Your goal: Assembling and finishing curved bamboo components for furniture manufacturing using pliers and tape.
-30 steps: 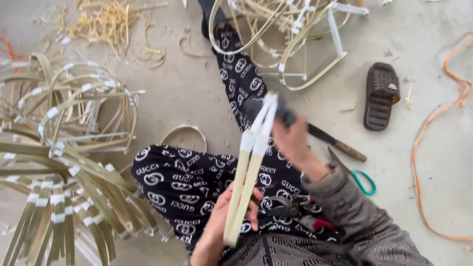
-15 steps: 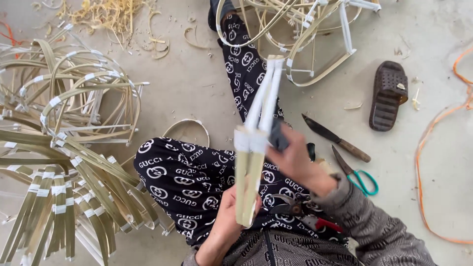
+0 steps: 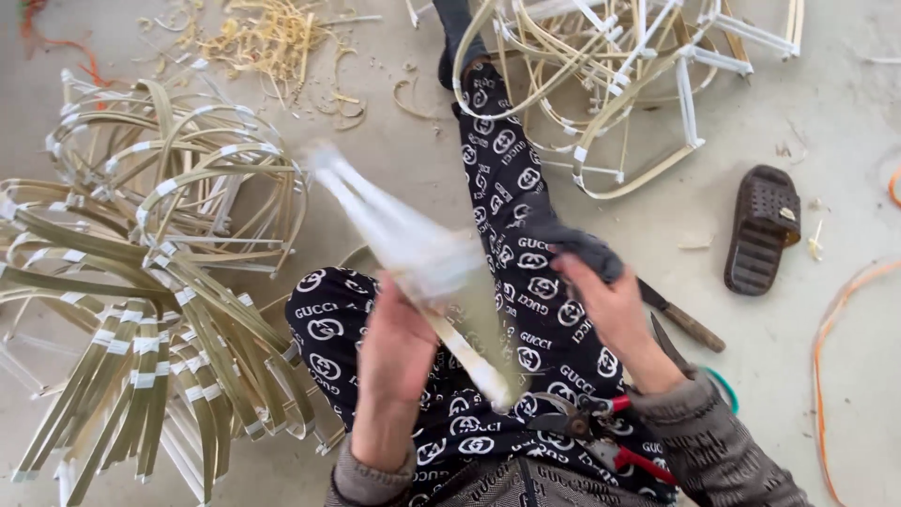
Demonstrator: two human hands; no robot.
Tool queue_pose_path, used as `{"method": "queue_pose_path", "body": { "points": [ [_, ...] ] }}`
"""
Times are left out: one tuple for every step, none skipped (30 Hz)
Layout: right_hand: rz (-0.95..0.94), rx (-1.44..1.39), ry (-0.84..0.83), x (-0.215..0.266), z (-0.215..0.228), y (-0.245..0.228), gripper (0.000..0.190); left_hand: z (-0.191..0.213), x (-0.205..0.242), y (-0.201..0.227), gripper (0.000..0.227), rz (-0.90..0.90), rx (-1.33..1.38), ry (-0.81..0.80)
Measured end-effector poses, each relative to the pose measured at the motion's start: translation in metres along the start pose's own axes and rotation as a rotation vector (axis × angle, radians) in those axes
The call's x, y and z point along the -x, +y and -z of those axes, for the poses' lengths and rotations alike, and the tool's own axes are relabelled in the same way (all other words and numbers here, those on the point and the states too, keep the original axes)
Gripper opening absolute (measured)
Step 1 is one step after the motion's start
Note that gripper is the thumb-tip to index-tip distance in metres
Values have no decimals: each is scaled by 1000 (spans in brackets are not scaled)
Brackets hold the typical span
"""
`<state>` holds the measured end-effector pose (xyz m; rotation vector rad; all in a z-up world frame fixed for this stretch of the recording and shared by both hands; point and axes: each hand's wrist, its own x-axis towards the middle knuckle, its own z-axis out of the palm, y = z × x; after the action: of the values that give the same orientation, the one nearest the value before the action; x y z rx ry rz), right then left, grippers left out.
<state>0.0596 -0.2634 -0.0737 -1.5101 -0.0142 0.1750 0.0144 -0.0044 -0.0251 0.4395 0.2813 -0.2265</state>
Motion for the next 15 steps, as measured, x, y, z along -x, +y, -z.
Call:
{"method": "queue_pose_path", "body": {
  "points": [
    [-80,-80,73,2,8,10,28,-5,1,11,35,-184,-47,30],
    [-169,-161,145,5,14,21,28,-9,4,23,31,-366,-94,67],
    [-167,-161,131,10,10,24,28,-7,7,24,31,-380,-93,72],
    [-205,-255,120,17,6,26,29,-5,8,24,30,-495,-147,37],
    [-244,-349,109,23,3,29,29,-4,9,24,29,-609,-201,2],
    [-242,-349,110,25,-11,15,29,1,9,15,29,-609,-201,0],
    [-275,-446,57,27,-23,2,32,5,9,6,24,-651,-221,-32],
    [-308,-544,8,29,-35,-12,35,10,9,-4,20,-689,-241,-66],
    [-306,-544,12,30,-46,-14,35,8,10,-14,20,-685,-240,-68],
    [-346,-593,-5,31,-57,-16,37,6,13,-23,21,-710,-258,-89],
    [-385,-642,-22,32,-68,-19,39,4,15,-32,22,-734,-275,-111],
    [-381,-641,-14,34,-72,-5,39,-6,19,-36,22,-727,-273,-116],
    [-388,-651,-4,35,-76,8,36,-15,22,-40,30,-661,-247,-74],
    [-395,-662,3,36,-81,21,33,-25,26,-43,39,-598,-221,-31],
    [-391,-662,6,34,-84,19,33,-22,30,-48,39,-595,-221,-35]
  ]
}}
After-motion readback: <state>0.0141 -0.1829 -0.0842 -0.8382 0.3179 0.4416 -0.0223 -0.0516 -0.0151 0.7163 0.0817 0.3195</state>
